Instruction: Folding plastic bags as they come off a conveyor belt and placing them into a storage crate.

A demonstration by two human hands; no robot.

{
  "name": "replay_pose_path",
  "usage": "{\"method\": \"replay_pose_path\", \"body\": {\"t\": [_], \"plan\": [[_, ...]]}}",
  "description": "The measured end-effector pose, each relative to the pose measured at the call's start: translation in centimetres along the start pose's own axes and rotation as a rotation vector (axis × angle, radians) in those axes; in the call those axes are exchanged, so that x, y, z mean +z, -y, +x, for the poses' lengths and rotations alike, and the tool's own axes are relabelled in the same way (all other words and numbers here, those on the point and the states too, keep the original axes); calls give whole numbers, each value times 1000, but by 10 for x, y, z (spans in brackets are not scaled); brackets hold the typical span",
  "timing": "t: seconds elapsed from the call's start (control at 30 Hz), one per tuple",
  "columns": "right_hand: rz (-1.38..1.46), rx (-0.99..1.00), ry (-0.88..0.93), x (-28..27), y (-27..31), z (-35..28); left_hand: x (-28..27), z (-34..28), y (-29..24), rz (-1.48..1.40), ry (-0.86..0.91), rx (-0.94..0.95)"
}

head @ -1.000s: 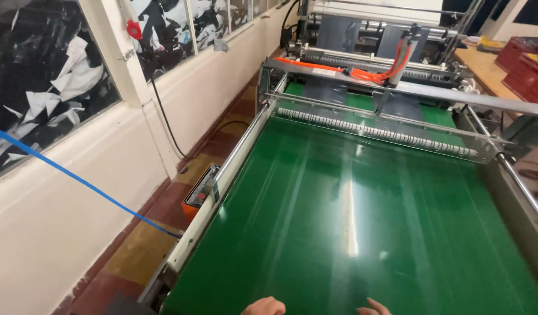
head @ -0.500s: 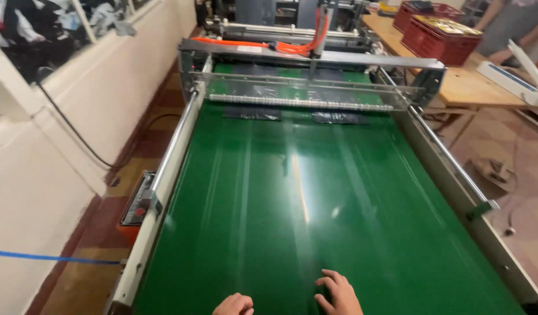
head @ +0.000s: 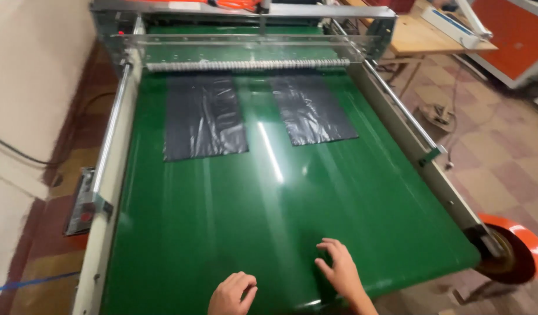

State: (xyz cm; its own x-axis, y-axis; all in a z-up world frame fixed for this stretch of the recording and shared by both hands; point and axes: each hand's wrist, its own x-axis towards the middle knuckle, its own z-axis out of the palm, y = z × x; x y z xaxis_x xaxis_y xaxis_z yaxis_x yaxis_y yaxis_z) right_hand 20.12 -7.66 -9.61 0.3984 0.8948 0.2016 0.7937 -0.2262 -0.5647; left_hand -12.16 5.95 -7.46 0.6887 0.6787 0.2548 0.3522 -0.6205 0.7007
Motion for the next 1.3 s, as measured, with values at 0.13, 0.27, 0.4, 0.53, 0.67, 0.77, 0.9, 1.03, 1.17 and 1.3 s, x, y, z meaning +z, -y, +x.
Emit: {"method": "replay_pose_path", "body": {"t": [0.13,0.27,0.4,0.53,0.67,0.77,0.9,1.03,1.17,1.3], "plan": [[28,204,-89,-33,-24,0,18,19,-9,-50,57,220],[34,314,-157,-58,-82,7,51,42,-28,14,330,173],[7,604,-214,-88,-123,17,82,71,-67,25,381,297],[-163,781,-222,-116,-177,35,134,105,-99,108,360,499],[-319,904,-217,-135,-194,50,171,125,-117,348,580,509],[-400,1070,-82,-142,-185,56,213,120,-99,421,537,554],[-383,1156,-44,-145,-184,60,254,111,-78,439,-172,556],[-141,1202,23,-156,-185,59,252,108,-83,388,-186,456],[-166,1159,153,-171,-172,61,268,106,-98,332,-295,342],[75,1030,103,-173,-179,53,280,119,-105,392,-481,340]]}}
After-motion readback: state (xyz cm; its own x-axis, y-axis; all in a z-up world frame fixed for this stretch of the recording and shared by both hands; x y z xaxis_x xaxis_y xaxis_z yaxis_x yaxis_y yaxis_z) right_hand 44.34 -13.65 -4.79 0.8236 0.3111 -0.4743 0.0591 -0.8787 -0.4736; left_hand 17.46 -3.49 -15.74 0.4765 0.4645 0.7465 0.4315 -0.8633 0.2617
